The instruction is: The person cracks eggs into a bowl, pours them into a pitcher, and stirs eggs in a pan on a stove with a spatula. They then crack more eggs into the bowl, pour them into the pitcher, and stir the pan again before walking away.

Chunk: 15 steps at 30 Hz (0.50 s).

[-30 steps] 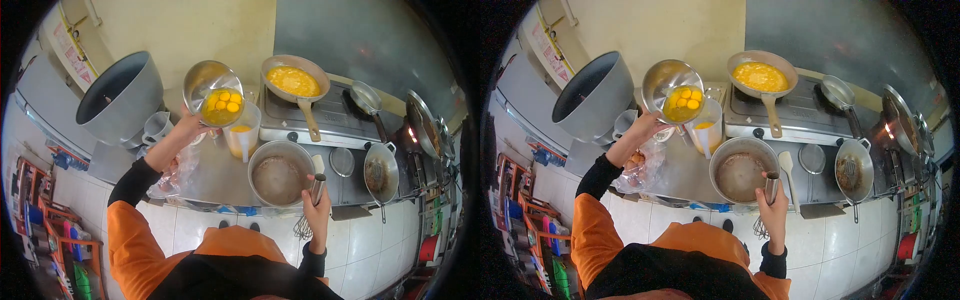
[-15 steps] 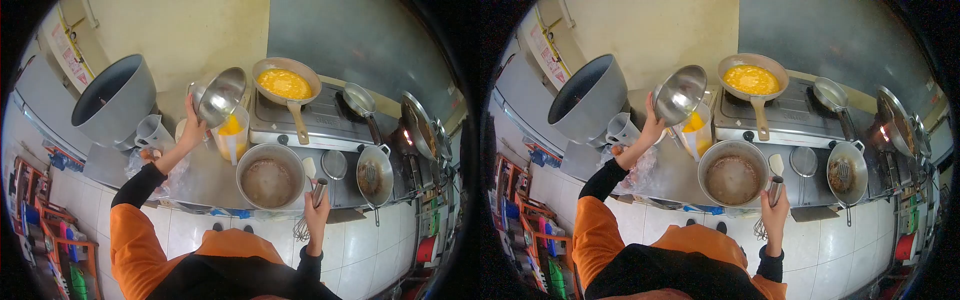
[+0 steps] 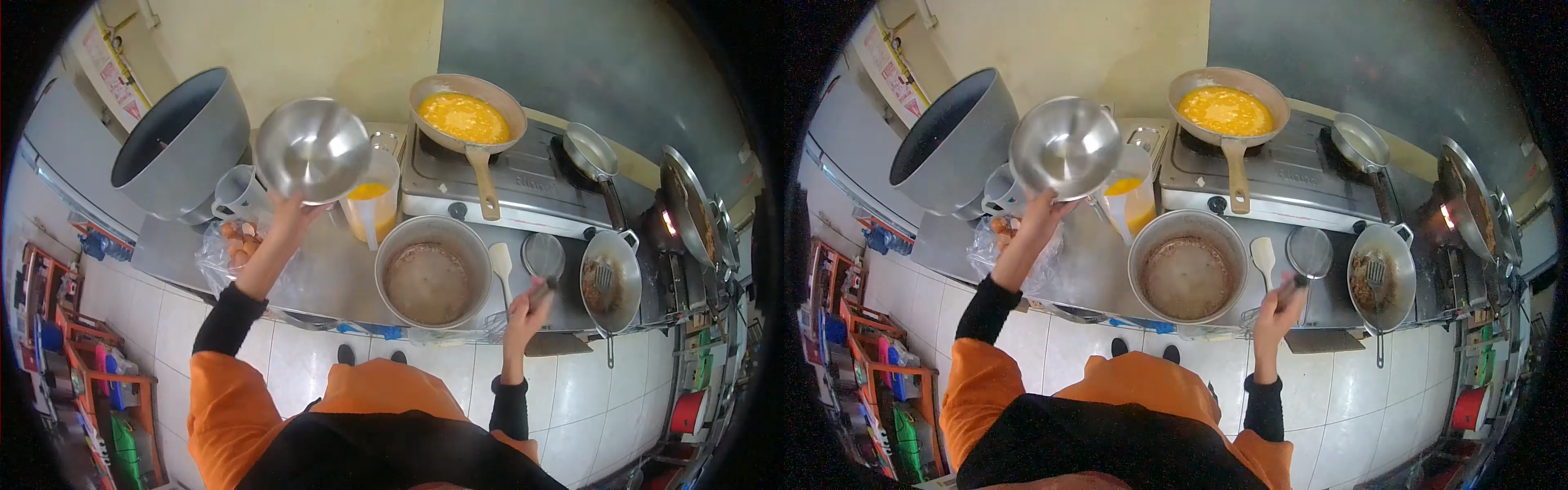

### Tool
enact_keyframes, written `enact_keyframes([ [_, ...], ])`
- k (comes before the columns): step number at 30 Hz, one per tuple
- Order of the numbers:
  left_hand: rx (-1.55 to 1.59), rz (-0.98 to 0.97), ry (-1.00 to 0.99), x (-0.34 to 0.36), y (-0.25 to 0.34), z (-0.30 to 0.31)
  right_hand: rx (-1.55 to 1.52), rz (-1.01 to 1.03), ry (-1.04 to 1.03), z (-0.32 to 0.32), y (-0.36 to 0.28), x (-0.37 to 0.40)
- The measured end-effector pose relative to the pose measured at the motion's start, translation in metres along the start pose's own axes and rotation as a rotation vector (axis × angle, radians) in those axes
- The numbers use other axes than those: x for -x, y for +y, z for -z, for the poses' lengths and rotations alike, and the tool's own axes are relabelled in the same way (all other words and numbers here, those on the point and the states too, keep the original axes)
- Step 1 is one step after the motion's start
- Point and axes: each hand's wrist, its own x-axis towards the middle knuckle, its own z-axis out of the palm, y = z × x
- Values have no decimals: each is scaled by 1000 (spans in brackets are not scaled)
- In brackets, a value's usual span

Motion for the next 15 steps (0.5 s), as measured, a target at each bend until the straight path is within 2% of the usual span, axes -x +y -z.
enact_keyframes([
  [2, 309, 123, -35, 33, 1, 18, -73, -224, -49, -9, 7, -19],
  [4, 205, 115, 107, 87, 13, 9, -114, -479, -113, -7, 56, -36],
  [6, 248, 129, 112, 120, -11, 37, -174, -614, -253, -12, 82, -53],
  [7, 292, 246, 171, 135, -24, 50, -204, -680, -327, -16, 93, -58],
  [8, 341, 356, 232, 148, -37, 62, -178, -688, -280, -18, 108, -62],
  [10, 419, 453, 253, 171, -65, 69, -138, -701, -222, -35, 132, -65],
  [11, 462, 490, 260, 176, -85, 77, -68, -700, -230, -42, 118, -69],
  [12, 508, 525, 267, 177, -104, 84, -129, -670, -195, -45, 137, -66],
  [13, 457, 491, 220, 179, -116, 84, -189, -643, -157, -42, 164, -66],
  [15, 396, 463, 187, 177, -132, 76, -126, -577, -144, -43, 176, -64],
])
